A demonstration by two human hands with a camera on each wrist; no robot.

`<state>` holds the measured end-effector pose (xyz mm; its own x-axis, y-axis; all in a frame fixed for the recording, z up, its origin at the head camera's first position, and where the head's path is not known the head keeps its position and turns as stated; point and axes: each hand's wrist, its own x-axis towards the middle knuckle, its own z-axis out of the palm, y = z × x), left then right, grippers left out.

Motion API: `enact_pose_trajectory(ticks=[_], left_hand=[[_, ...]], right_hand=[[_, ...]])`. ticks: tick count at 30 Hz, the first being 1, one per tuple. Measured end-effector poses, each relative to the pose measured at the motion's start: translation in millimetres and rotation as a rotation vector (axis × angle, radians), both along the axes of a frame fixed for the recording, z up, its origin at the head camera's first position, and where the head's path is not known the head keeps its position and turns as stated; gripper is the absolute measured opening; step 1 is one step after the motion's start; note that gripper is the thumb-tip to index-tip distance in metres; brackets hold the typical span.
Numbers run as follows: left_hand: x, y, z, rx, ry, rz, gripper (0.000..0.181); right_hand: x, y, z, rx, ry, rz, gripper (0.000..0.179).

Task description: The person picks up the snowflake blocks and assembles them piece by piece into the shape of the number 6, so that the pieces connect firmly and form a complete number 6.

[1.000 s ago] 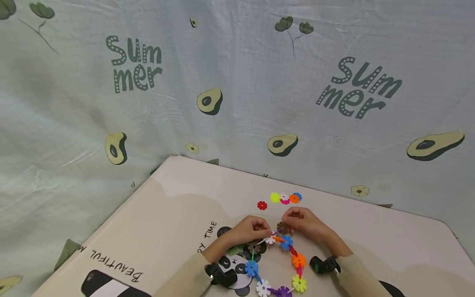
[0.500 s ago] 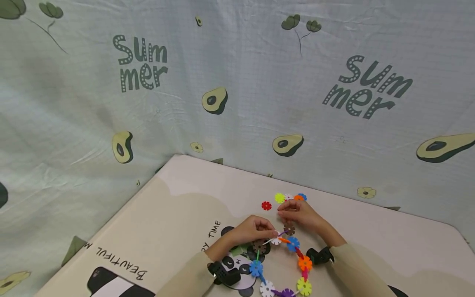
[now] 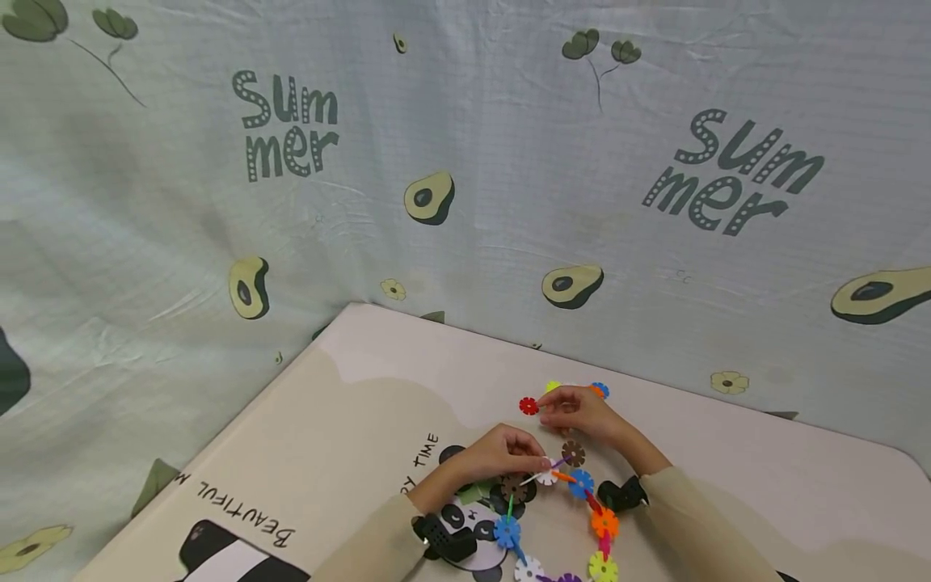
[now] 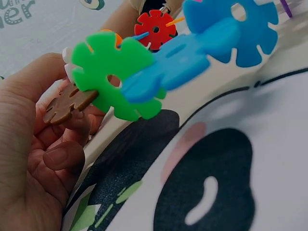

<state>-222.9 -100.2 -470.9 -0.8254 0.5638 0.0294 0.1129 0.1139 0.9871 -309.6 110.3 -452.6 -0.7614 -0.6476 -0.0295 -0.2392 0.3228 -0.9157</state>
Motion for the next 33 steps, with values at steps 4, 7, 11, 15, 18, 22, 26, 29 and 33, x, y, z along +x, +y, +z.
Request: enact_pose_trajectory(ticks=[4,7,11,15,18,22,26,29,33], left_hand=[[0.4,0.5,0.2,0.002,-0.003,-0.001,0.021],[1.5,1.2,1.2,0.01,-0.005,-0.008,0.021],[1.9,1.7,1.9,0.014,-0.005,-0.018,0.021],[1.6,0.5,3.0,0.008,-0.002,-0.023,0.021],[1.3,-1.0,3.7,0.004,-0.006,-0.029,0.022],[-0.4,-1.2,3.1,0.009,-0.003,-0.043,0.021],[-1.4,-0.5,0.8,0.021,0.016,-0.051,0.018],[-0.8,-0.4,0.5,0.028,0.019,-0.055,0.018],[0.6,-1.1,1.7,0.026,0.007,-0.056,0.019]], right_hand=[[-2.8,-3,-1.7,0.034,0.031,-0.01,0.033],[-4.6,-5,-2.5,0.053,0.053,-0.014,0.033],[-7.3,-9,-4.1,0.055,0.086,-0.01,0.036],[-8.9,-13,-4.8,0.074,0.108,-0.006,0.04],[-9.1,-16,-4.3,0.114,0.146,-0.004,0.041],[-8.0,-19,-0.9,0.178,0.205,-0.021,0.037],[-5.9,-20,0.8,0.2,0.209,-0.053,0.032],[-4.1,-20,0.7,0.185,0.191,-0.068,0.029],[-2.0,-19,-0.4,0.165,0.167,-0.081,0.028]])
